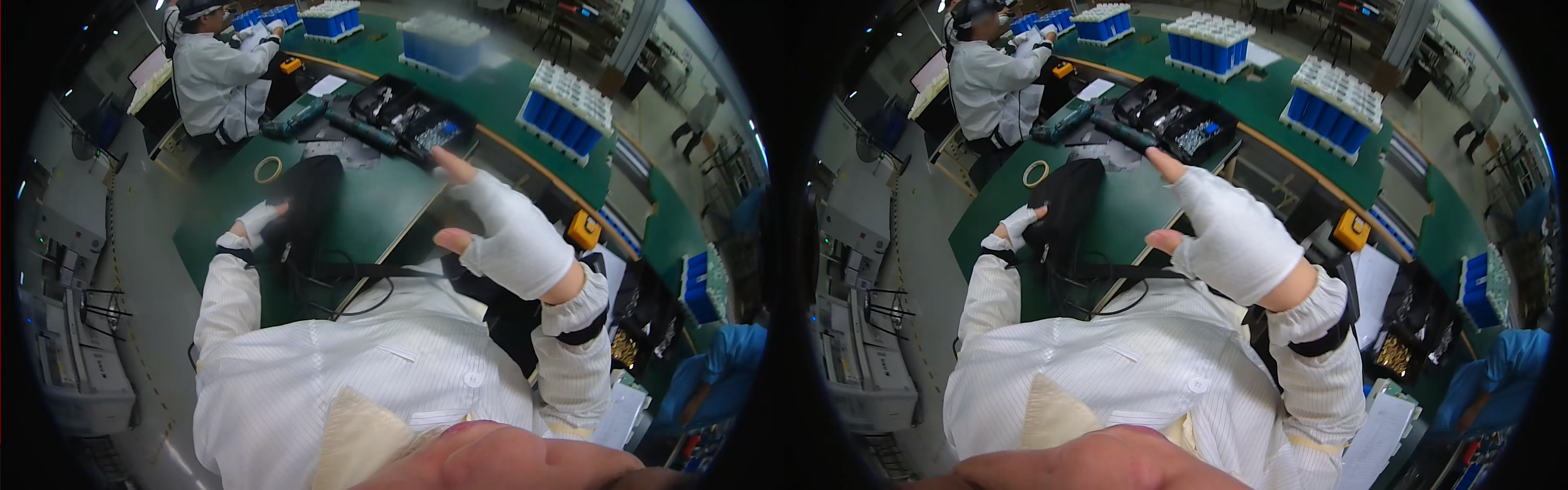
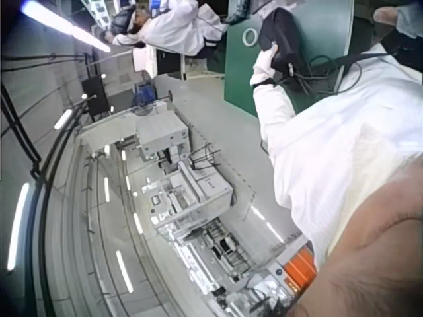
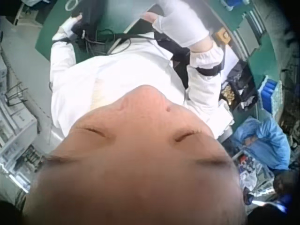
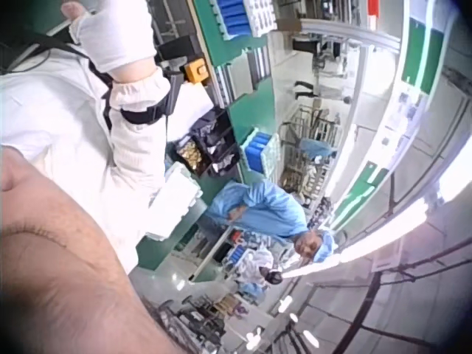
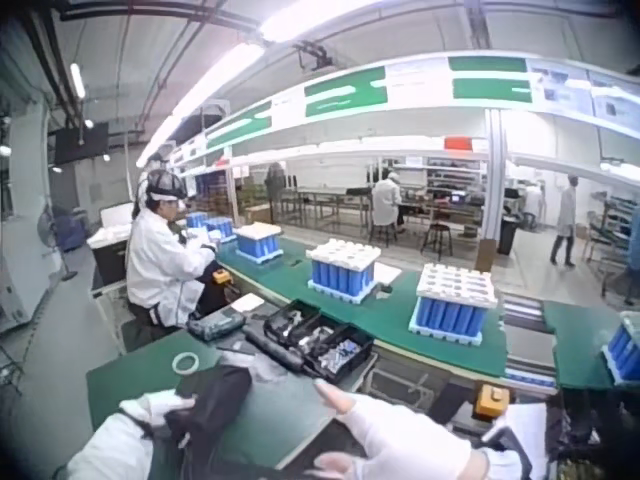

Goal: Assembling battery packs by attaching a PCB bracket and securing it with an electric screwdriver.

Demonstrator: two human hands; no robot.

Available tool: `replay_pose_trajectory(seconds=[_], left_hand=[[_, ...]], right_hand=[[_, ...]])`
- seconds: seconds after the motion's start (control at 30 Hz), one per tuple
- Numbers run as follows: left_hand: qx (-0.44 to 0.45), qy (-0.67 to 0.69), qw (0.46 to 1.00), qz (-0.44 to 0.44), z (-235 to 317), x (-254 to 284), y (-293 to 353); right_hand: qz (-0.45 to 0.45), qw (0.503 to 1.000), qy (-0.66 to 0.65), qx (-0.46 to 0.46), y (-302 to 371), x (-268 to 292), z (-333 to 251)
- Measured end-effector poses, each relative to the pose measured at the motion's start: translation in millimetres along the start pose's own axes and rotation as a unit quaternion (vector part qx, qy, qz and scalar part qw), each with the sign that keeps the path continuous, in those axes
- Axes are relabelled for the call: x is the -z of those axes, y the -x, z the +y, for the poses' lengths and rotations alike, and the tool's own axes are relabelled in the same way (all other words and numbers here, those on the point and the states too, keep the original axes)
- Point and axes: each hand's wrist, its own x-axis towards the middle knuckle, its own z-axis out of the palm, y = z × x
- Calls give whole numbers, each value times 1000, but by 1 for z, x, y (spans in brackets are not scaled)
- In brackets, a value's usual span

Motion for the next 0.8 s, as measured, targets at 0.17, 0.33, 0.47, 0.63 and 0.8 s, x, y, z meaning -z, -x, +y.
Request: replay_pose_trajectory(seconds=[0.17,0.33,0.47,0.63,0.8], left_hand=[[-59,-593,770,228,100,-12,-39],[-484,-520,700,75,203,-150,-86],[-544,-498,662,-134,216,-301,-85],[-551,-458,590,-374,179,-446,-47],[-341,-446,480,-674,98,-518,-3]], right_hand=[[95,990,100,10,18,46,-13],[169,967,186,47,42,57,-20],[166,945,279,-46,72,59,-6],[129,928,242,-252,116,71,11],[125,883,221,-393,166,69,29]])
